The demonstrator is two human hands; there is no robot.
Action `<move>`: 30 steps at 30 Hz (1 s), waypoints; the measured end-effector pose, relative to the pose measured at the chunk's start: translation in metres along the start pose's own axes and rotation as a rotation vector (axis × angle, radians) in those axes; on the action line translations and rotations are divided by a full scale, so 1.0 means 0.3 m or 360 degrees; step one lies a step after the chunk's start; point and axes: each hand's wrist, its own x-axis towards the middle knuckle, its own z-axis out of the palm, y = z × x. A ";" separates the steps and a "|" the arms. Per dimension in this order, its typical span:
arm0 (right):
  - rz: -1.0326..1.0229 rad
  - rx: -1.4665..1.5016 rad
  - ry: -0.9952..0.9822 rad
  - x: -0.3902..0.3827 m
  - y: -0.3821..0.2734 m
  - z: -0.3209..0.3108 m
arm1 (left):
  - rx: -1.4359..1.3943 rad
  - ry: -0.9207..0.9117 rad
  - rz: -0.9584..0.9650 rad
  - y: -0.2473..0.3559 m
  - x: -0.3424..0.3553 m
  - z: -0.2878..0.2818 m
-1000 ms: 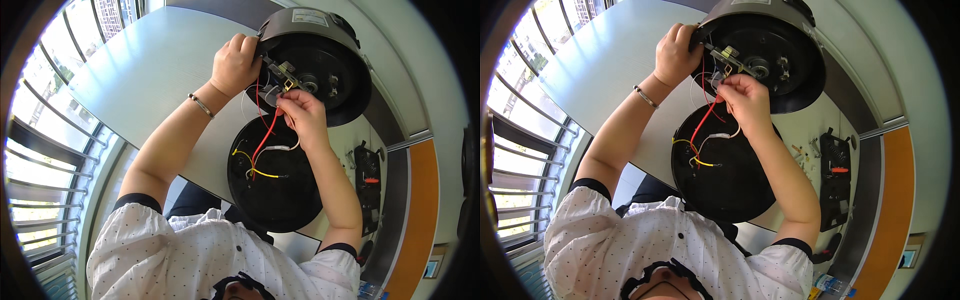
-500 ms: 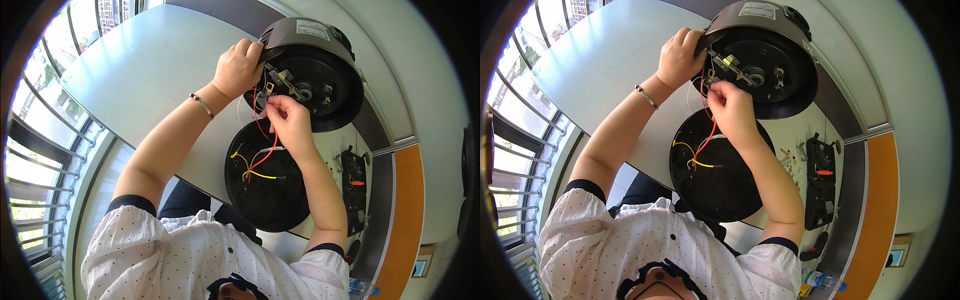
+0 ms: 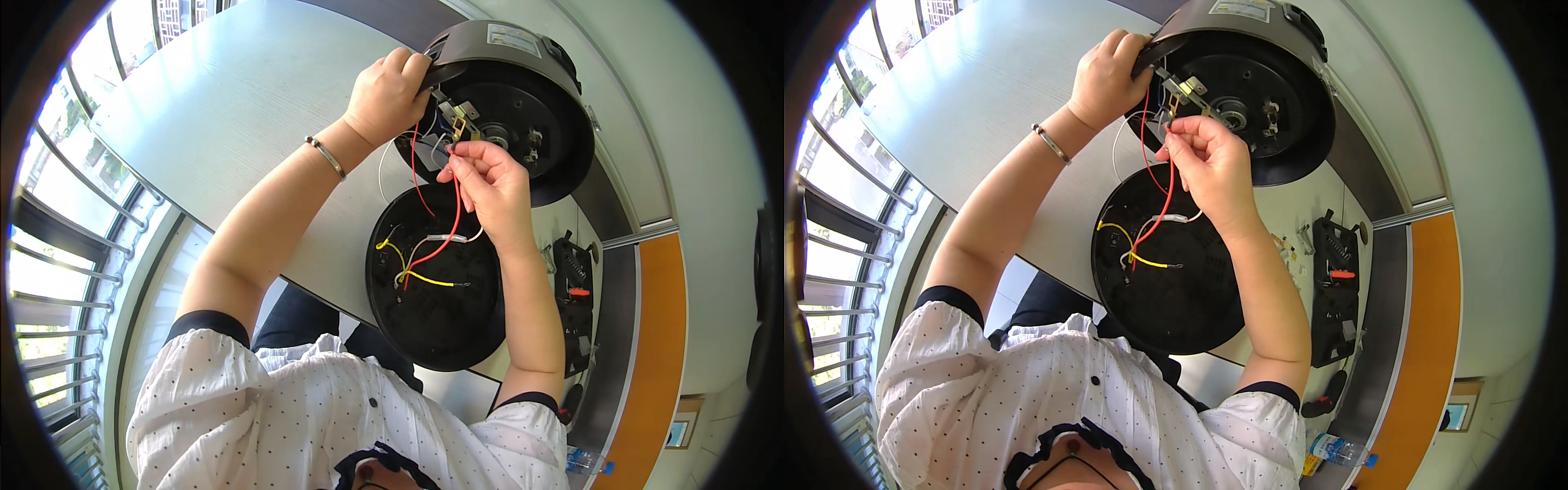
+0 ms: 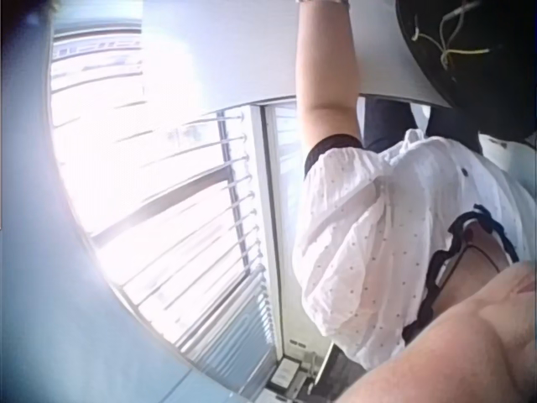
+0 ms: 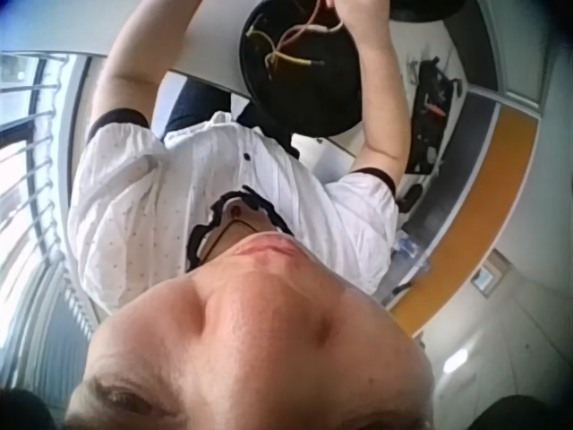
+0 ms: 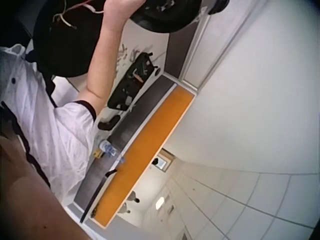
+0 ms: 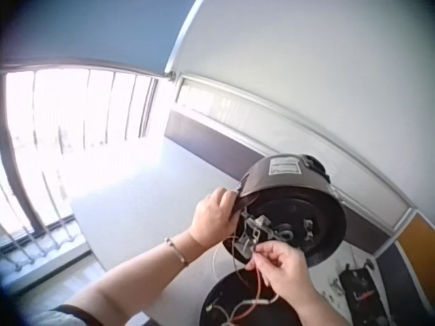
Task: The person uses a screwdriver to remove screws from a black circular device and then manipulates internal wires and components with their hands. They repeatedly adjust connections and parts inside the device while it rests on a white desk.
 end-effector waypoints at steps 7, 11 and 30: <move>-0.0055 0.0129 0.0005 0.009 0.001 -0.002 | -0.0019 0.0022 -0.0011 0.002 0.001 0.005; -0.0001 0.0110 -0.0009 0.018 -0.020 0.023 | -0.0045 0.0043 -0.0013 0.003 0.001 0.006; 0.0074 -0.0358 0.0240 0.093 0.066 0.008 | -0.0068 0.0042 -0.0014 -0.005 -0.001 0.008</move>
